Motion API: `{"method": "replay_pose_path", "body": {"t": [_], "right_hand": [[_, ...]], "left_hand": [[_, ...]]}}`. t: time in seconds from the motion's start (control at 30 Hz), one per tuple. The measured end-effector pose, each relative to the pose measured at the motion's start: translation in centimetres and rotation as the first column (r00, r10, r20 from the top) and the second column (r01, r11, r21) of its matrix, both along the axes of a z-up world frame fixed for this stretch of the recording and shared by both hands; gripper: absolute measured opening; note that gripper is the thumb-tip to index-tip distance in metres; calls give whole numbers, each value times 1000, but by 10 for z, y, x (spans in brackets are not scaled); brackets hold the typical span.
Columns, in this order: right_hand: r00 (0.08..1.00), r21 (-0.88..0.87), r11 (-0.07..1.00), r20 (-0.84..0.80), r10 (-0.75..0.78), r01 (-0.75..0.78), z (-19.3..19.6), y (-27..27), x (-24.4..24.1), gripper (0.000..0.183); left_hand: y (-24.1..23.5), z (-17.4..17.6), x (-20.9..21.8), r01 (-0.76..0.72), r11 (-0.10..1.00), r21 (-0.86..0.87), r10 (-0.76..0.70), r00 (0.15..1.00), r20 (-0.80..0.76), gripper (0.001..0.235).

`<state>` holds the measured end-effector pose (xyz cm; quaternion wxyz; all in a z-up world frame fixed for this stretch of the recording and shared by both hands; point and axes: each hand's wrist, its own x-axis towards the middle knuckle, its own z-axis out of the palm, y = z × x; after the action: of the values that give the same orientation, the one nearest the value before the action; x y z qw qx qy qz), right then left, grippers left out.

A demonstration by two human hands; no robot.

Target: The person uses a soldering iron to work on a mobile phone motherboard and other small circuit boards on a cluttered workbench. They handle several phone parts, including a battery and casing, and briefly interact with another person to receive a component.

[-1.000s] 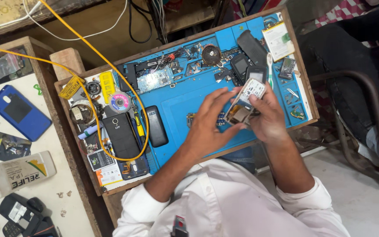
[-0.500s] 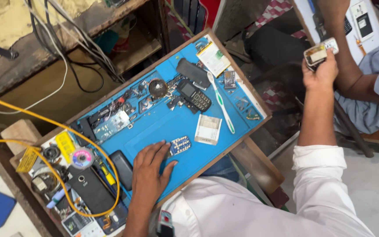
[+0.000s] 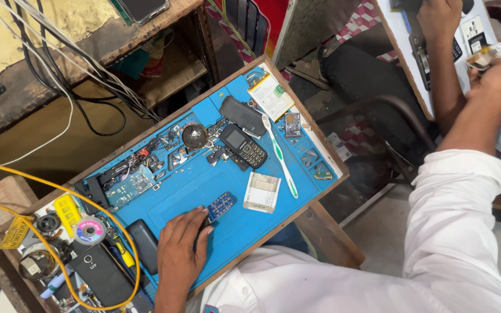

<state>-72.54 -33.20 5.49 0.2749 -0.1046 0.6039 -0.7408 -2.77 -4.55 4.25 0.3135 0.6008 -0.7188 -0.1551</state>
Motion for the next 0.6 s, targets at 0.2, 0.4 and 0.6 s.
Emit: {"method": "replay_pose_path", "body": {"t": [0.2, 0.4, 0.6], "right_hand": [[908, 209, 978, -414, 70, 19, -7, -1, -20, 29], [674, 484, 846, -704, 224, 224, -46, 0, -24, 26], [412, 496, 849, -823, 391, 185, -66, -25, 47, 22]], "left_hand": [[-4, -1, -10, -37, 999, 8, 36, 997, 69, 42], [-9, 1, -11, -13, 1000, -12, 14, 996, 84, 42], [-3, 3, -6, -4, 1000, -25, 5, 999, 43, 38]]}}
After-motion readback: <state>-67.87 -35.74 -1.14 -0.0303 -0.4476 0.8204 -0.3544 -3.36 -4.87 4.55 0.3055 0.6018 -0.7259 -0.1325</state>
